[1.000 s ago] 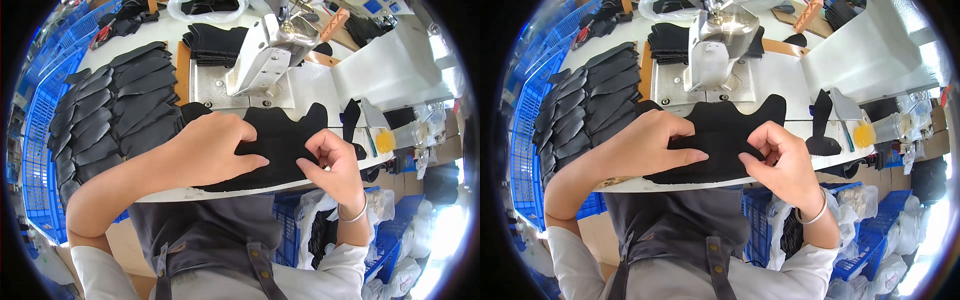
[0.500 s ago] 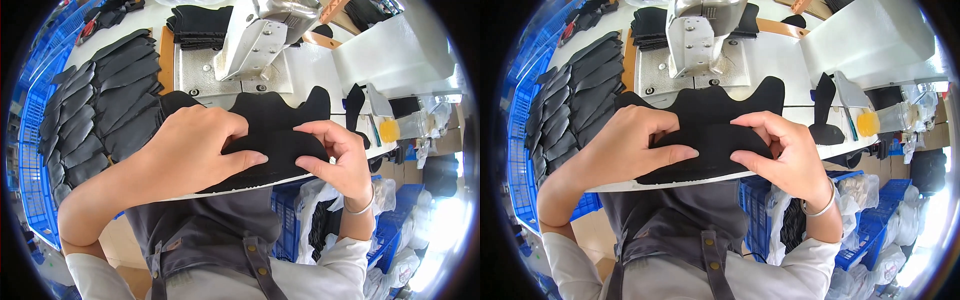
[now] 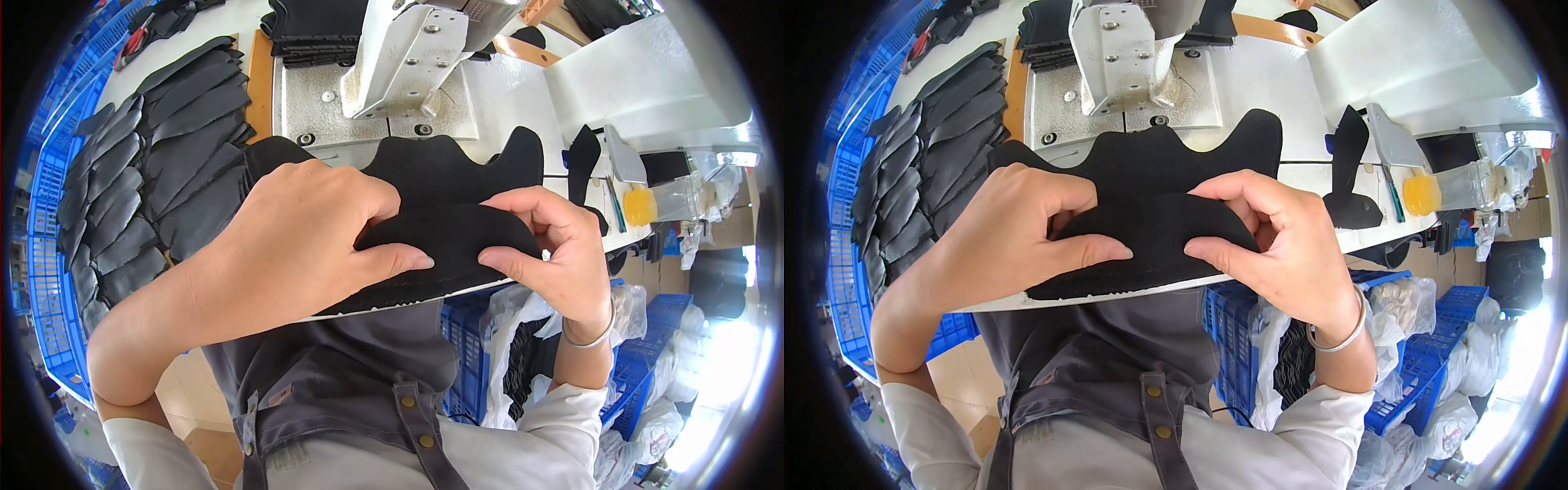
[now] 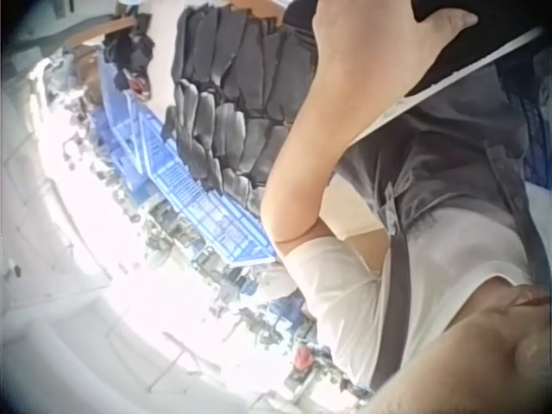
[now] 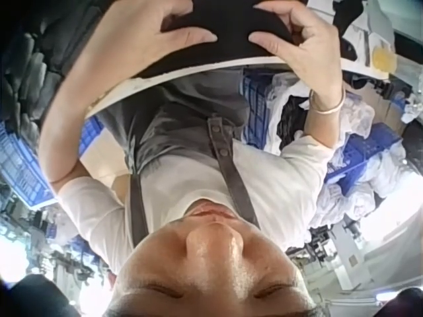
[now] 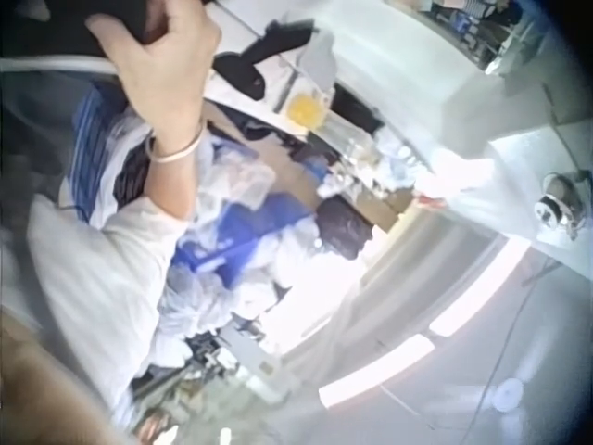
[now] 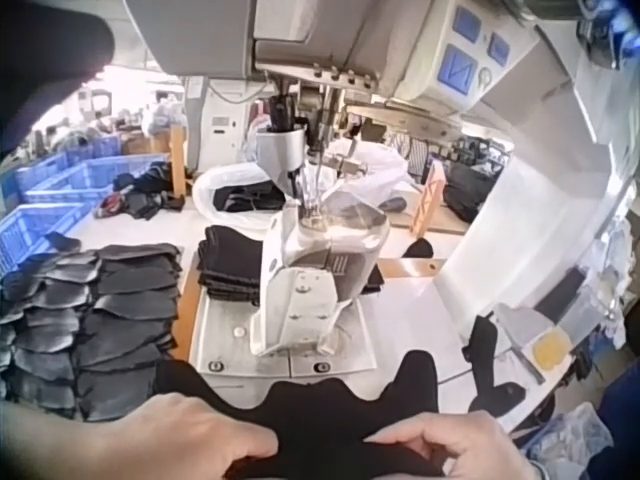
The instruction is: Aligning and preparing black fabric shoe upper components for assembly on an industrial machine.
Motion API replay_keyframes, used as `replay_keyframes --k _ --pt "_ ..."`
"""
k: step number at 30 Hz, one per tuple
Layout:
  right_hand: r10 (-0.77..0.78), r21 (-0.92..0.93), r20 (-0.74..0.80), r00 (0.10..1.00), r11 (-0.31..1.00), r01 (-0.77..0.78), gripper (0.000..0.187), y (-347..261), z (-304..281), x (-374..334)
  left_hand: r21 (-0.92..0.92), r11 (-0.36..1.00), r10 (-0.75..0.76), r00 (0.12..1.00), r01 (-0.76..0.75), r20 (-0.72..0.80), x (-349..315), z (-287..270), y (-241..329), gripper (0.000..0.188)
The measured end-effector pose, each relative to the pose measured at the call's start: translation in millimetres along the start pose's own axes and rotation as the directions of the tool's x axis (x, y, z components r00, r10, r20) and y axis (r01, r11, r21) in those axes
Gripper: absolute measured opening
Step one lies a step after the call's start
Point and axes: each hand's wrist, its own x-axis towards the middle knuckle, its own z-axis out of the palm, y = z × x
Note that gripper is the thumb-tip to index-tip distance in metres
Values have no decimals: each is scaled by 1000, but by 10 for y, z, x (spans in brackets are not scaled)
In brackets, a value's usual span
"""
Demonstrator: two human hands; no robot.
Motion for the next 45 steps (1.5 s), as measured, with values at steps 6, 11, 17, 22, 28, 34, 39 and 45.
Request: replay_keyframes --k 6,11,17,22,28,34,39,45 --pt "-27 -75 -10 1000 997 27 35 9 7 1 25 1000 14 1000 -13 -10 3 16 -13 52" --pt "-42 -129 0 999 991 42 38 13 -5 2 42 998 43 999 -42 -32 -4 42 -34 50" --pt "-31 -330 15 999 943 34 69 -214 123 62 98 992 85 995 -80 -44 -16 42 -34 46" --pt "-86 -471 -11 996 879 71 82 -247 205 121 93 995 41 999 -40 -4 -46 -109 -61 40" --pt "-51 -514 26 998 856 57 81 -278 172 116 3 998 63 993 -64 99 -80 -188 -146 29" --pt "-18 -548 38 999 836 36 81 -337 172 124 3 998 63 993 -63 101 -95 -191 -168 28" --pt "0 -536 44 999 844 24 79 -342 175 134 18 997 79 994 -81 82 -121 -175 -182 28" --pt "-61 -549 77 995 830 94 76 -319 146 137 189 981 22 994 -41 103 -230 -151 16 28"
